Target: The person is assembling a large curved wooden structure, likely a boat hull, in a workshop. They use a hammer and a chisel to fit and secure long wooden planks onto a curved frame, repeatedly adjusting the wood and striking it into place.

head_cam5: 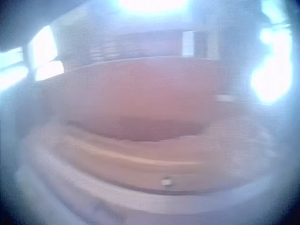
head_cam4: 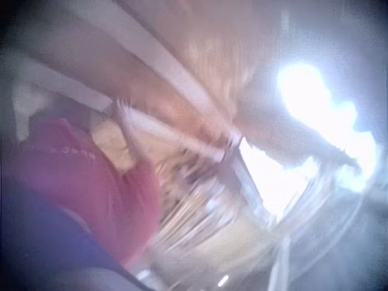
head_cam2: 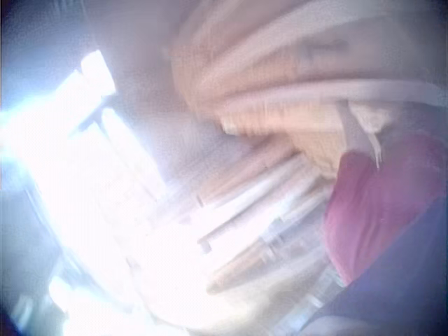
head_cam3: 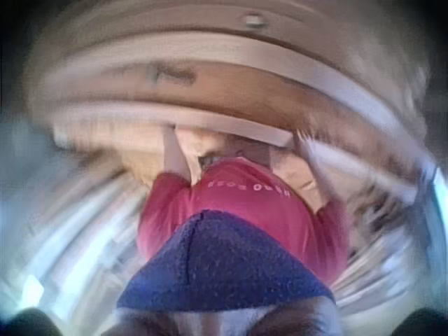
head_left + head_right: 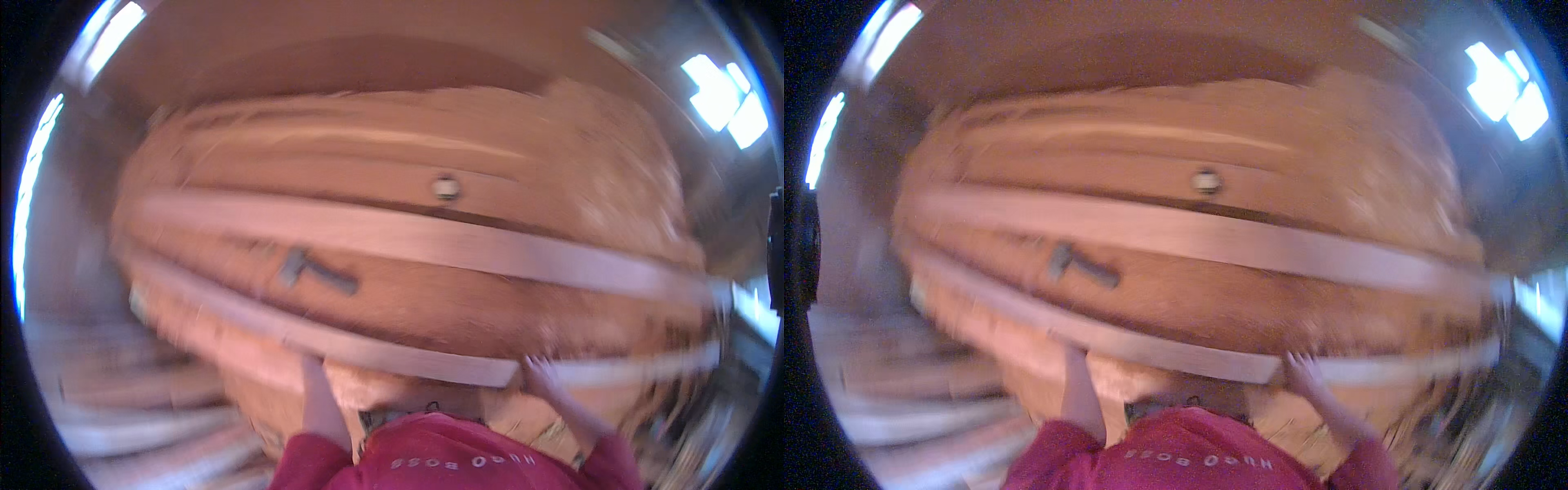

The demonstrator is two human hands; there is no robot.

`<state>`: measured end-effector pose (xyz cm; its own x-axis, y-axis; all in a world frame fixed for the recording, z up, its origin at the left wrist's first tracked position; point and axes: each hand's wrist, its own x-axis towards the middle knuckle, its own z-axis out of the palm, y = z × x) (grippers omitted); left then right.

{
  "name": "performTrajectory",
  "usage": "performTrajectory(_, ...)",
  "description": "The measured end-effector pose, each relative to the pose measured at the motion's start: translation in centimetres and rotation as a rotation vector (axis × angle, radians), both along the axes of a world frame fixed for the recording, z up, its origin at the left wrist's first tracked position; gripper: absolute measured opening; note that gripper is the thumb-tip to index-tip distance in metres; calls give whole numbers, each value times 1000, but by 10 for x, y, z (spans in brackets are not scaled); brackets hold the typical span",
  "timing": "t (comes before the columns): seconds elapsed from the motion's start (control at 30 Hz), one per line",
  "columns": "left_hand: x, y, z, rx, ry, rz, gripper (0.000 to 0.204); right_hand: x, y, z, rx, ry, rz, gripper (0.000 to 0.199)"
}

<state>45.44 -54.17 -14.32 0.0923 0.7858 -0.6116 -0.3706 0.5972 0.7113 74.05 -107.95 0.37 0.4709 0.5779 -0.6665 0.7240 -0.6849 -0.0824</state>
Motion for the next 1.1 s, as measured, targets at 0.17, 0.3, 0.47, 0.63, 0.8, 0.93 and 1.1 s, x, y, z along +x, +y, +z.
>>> performTrajectory(0.17,66,0,31,-62,141,-222,88,-11,-19,-16,56,-32,-63,62)
performTrajectory(0.3,118,-17,51,-36,176,-390,88,-15,-14,-4,39,-72,-119,68)
performTrajectory(0.47,154,-39,69,-27,164,-536,87,-38,-23,39,-18,-72,-103,73)
performTrajectory(0.63,163,-65,83,-30,149,-651,87,-77,-54,71,-46,-51,-127,87)
performTrajectory(0.8,163,-122,94,-33,116,-793,87,-116,-106,78,19,-151,-175,84)
performTrajectory(0.93,155,-190,102,-29,108,-918,86,-148,-158,67,55,-248,-212,75)
performTrajectory(1.1,125,-273,104,-27,117,-1020,86,-202,-230,73,68,-281,-209,51)
